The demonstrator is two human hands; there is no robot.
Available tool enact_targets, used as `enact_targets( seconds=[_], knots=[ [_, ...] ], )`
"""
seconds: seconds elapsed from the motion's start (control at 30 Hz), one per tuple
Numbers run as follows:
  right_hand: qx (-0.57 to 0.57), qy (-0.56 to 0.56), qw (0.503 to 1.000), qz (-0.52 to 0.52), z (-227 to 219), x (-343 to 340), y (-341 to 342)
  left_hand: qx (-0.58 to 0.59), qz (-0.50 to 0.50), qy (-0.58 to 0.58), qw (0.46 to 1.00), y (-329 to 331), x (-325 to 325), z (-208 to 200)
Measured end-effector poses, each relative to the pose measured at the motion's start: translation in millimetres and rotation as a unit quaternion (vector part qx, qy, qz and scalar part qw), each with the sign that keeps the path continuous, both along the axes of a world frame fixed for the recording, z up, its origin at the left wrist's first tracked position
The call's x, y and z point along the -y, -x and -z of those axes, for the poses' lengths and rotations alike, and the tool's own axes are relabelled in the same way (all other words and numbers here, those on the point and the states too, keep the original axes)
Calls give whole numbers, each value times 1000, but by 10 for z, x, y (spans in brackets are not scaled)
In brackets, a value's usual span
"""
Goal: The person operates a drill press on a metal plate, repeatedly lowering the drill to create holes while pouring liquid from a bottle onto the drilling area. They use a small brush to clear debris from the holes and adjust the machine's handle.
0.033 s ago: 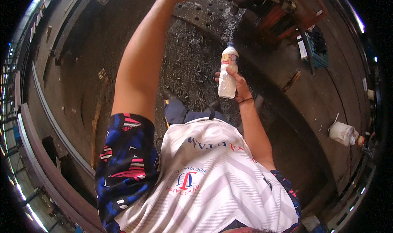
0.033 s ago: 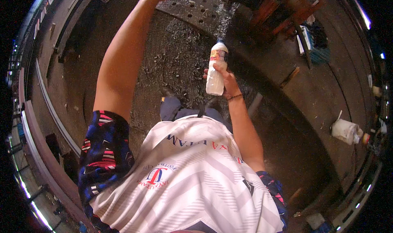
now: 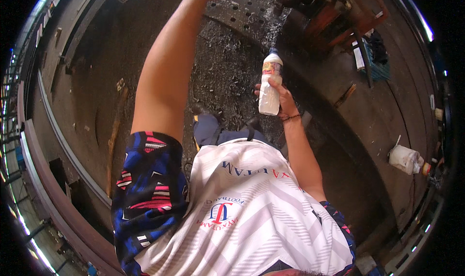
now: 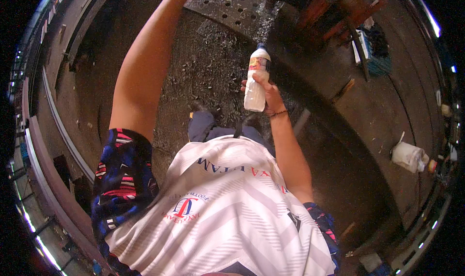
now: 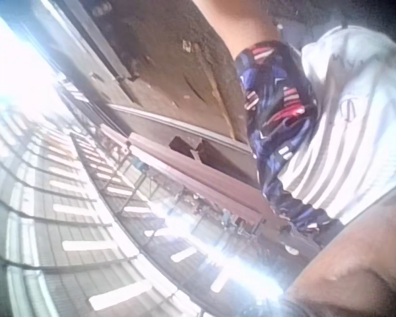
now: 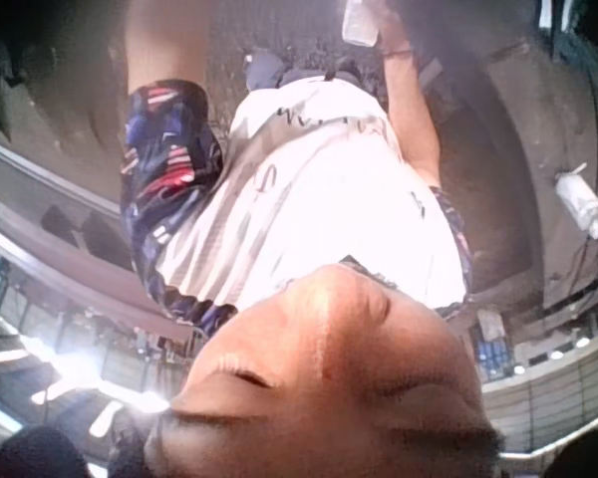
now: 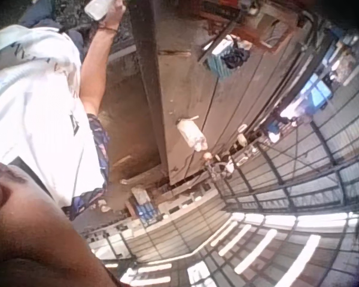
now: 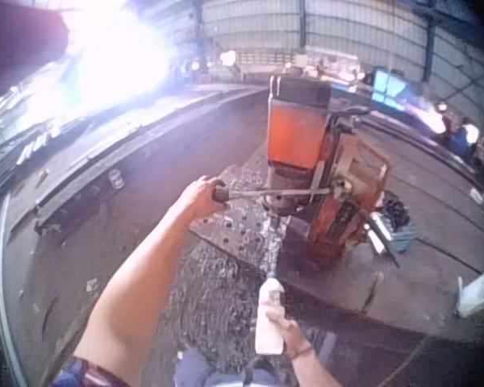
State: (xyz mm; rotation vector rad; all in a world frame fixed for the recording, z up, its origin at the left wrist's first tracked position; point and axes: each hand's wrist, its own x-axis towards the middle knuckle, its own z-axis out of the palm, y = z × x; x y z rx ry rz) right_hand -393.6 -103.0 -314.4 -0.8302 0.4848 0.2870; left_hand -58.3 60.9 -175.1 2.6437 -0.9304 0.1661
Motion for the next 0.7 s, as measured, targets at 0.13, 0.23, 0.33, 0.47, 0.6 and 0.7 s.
enact_targets(
  seconds=[0.13,0.23,0.33,0.47,0.6,0.7],
  knots=[
    [-18,-15,1000,-10,15,53,26,-14,1,14,1000,-167,-9,67],
    [-34,-38,999,-17,31,64,39,-27,11,27,999,-239,-9,58],
    [-46,-56,997,-16,-2,64,49,-27,8,17,999,-255,44,47],
    [-29,-83,996,-21,14,79,13,-47,5,32,998,-256,94,3],
    [-21,-64,997,-23,-40,56,-14,-46,-2,18,999,-245,-25,10],
    [-22,-63,998,-15,-97,36,-12,-32,-13,-8,999,-158,-32,-26]
  ],
)
